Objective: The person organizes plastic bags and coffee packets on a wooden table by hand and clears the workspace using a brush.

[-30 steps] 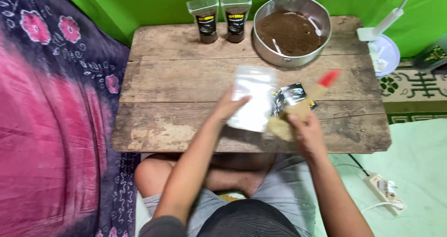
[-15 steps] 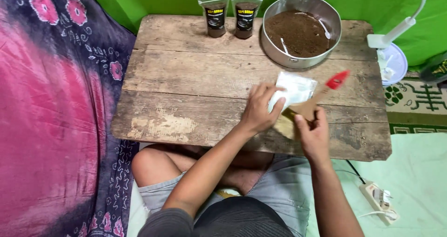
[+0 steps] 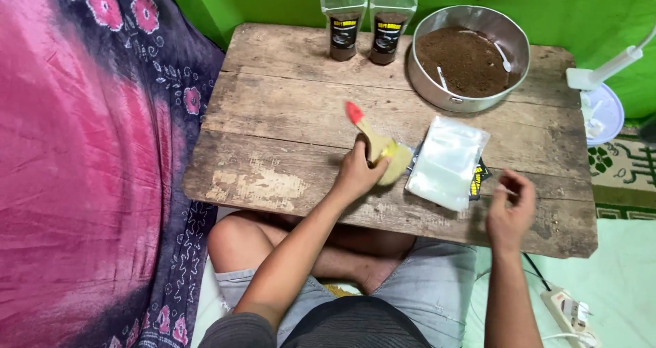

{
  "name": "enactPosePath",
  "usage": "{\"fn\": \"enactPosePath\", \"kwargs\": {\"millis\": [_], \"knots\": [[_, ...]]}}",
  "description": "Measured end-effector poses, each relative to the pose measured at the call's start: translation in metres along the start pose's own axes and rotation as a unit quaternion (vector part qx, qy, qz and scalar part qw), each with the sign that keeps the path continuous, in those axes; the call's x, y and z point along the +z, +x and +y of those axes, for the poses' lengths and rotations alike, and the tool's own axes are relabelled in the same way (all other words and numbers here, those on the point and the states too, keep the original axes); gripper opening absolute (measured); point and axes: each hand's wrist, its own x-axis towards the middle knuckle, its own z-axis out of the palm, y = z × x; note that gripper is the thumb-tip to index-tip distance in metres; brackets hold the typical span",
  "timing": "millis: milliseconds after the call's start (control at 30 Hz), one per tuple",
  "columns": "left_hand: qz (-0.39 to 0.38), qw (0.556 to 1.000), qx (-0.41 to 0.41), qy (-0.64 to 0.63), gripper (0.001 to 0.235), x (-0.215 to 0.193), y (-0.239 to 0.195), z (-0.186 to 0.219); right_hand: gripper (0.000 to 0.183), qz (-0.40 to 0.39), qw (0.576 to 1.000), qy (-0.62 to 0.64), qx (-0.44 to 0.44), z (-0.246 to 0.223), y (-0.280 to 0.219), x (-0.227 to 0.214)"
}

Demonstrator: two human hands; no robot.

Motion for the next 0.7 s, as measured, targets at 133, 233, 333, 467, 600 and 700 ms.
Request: {"fn": "enactPosePath", "kwargs": {"millis": [133,233,333,467,600,700], "knots": [[-0.004,0.995,0.011,-0.097,0.063,0.011,0.021,-0.01,0.031,0.007,0.998,-0.064,-0.017,0.047,-0.015,-0.003],[-0.043,0.999,0.013,-0.03,0.06,0.002,0.047,-0.028,0.031,-0.037,0.985,-0.158,-0.064,0.066,-0.014,0.0],[0.113,0.99,0.084,-0.025,0.035,-0.077,0.085,-0.062,0.029,-0.052,0.965,-0.256,-0.013,0.062,-0.017,0.002],[0.369,0.884,-0.037,-0.286,0.026,-0.279,0.119,-0.143,0.027,-0.079,0.954,-0.283,-0.057,0.027,-0.018,0.003],[0.489,0.823,-0.046,0.284,0.051,-0.372,0.119,-0.205,0.026,-0.081,0.944,-0.317,-0.036,0.026,-0.021,0.008],[0.361,0.927,0.041,0.095,0.038,-0.308,0.146,-0.157,0.026,-0.096,0.934,-0.344,-0.009,0.035,-0.021,0.009]]}}
